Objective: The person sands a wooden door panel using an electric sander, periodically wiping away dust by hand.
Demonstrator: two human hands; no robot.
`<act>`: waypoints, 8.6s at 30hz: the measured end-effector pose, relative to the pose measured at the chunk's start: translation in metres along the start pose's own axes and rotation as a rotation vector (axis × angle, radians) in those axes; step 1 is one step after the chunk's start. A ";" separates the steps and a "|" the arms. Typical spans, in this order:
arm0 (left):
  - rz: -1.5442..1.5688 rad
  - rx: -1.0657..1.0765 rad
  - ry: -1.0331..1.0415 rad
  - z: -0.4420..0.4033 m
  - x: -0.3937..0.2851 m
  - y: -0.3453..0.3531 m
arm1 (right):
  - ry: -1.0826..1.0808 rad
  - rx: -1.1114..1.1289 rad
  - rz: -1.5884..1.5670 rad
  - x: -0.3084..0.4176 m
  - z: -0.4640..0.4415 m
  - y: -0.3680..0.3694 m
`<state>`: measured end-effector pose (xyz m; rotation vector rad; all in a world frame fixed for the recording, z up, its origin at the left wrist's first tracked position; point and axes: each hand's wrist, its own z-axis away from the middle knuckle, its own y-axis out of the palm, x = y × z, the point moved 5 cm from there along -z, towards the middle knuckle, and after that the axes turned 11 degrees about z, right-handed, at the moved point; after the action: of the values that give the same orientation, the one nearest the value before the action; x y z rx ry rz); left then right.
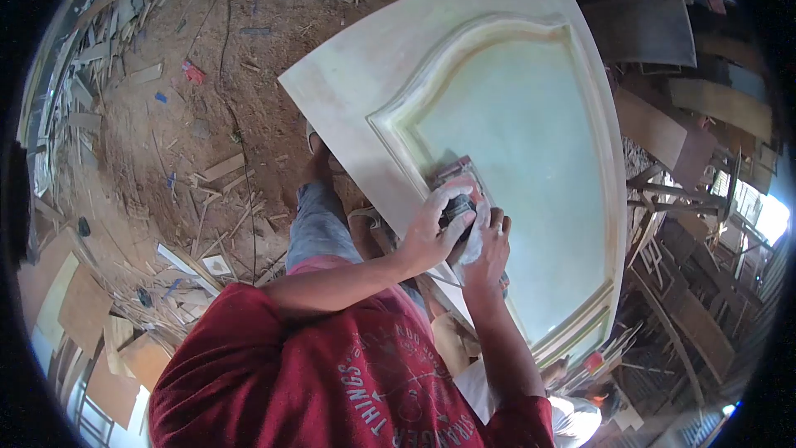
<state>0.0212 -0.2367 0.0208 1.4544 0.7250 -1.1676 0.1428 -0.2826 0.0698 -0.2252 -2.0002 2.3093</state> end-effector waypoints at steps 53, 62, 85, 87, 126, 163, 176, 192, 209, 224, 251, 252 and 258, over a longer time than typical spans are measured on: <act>-0.288 0.828 -0.507 0.037 0.067 0.107 | 0.331 0.152 -0.172 -0.109 0.115 0.026; -0.288 0.769 -0.635 0.012 0.049 0.064 | 0.222 0.106 -0.178 -0.076 0.078 0.017; -0.454 0.601 -0.591 -0.109 -0.008 -0.075 | 0.092 0.016 -0.240 0.039 -0.066 0.012; -0.452 0.654 -0.614 -0.095 -0.003 -0.056 | 0.099 0.005 -0.240 0.024 -0.049 0.015; -0.407 0.843 -0.741 0.076 0.082 0.127 | 0.217 0.070 -0.132 -0.140 0.150 0.034; -0.263 0.712 -0.725 -0.117 0.006 -0.078 | 0.158 -0.114 -0.274 0.039 -0.066 0.013; -0.226 0.679 -0.755 0.034 0.063 0.085 | 0.185 -0.101 -0.304 -0.108 0.104 0.032; -0.176 0.791 -0.895 0.248 0.160 0.293 | 0.173 -0.038 -0.300 -0.309 0.347 0.083; -0.261 0.749 -0.808 0.268 0.168 0.301 | 0.147 0.036 -0.232 -0.318 0.346 0.056; -0.130 0.564 -0.732 0.162 0.115 0.180 | 0.057 -0.060 -0.196 -0.209 0.219 0.052; -0.286 0.651 -0.664 0.218 0.138 0.245 | 0.134 0.079 -0.183 -0.261 0.285 0.050; -0.288 0.653 -0.621 0.230 0.150 0.251 | 0.143 0.102 -0.175 -0.267 0.294 0.054; -0.314 0.615 -0.668 0.247 0.151 0.271 | 0.172 0.162 -0.134 -0.284 0.307 0.056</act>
<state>0.2485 -0.5597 -0.0056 1.3092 0.1164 -2.1114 0.3755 -0.6347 0.0740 -0.2610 -1.6862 2.2685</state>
